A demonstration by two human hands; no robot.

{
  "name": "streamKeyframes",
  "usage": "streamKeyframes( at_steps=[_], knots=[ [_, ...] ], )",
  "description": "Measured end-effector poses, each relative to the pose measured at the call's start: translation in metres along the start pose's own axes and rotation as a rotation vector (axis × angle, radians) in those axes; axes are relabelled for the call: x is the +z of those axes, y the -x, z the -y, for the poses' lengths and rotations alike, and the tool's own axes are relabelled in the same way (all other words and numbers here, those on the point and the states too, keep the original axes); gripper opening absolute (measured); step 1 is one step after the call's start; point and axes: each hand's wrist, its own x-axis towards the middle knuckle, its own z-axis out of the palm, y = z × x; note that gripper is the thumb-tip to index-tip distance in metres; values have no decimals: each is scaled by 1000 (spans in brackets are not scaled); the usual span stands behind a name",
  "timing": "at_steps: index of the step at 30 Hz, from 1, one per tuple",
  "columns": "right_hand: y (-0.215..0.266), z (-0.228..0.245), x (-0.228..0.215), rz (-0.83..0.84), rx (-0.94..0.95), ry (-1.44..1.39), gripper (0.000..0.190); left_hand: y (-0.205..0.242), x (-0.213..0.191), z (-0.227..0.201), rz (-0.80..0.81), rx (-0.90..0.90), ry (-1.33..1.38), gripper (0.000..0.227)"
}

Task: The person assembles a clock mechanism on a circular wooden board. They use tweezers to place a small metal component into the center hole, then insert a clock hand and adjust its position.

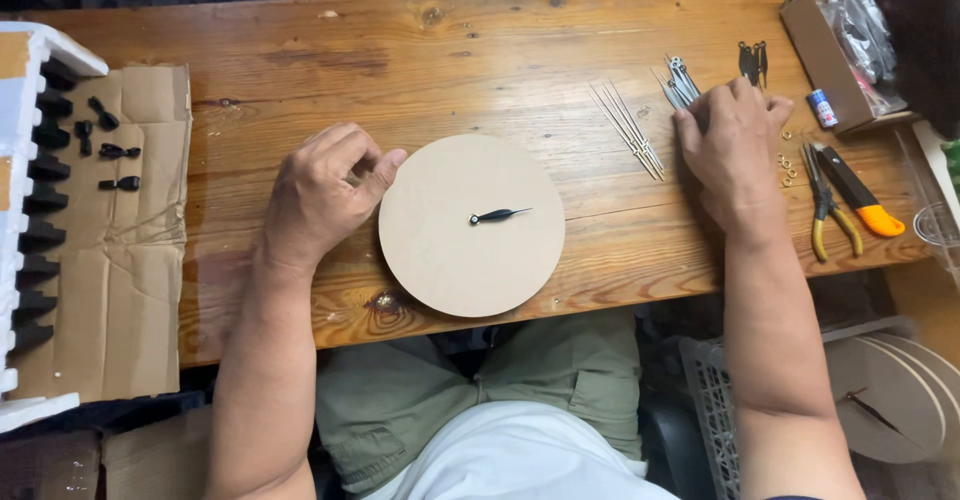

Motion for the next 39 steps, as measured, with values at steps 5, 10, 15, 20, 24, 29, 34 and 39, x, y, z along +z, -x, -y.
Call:
streamKeyframes(
  at_steps=[5, 10, 15, 20, 24, 29, 34, 39],
  knots=[
    [0, -6, 9, 22, 16, -17, 24, 1, 3, 1, 4, 2, -7, 39],
    [2, -4, 9, -51, -27, 0, 20, 0, 2, -1, 0, -1, 7, 38],
    [2, -2, 6, -50, -3, 18, 23, 1, 1, -2, -4, -4, 0, 38],
    [3, -4, 9, -51, -11, -29, 20, 2, 3, 0, -8, -6, 11, 37],
    [2, -12, 20, 57, 56, 18, 25, 1, 1, -2, -8, -5, -12, 36],
    [7, -11, 20, -19, -16, 226, 22, 1, 2, -1, -4, 1, -9, 36],
    [5, -4, 12, -1, -16, 214, 21, 0, 4, -2, -7, -5, -18, 39],
    [5, -8, 20, -32, -33, 239, 15, 0, 2, -4, 9, -8, -19, 38]
  ],
)
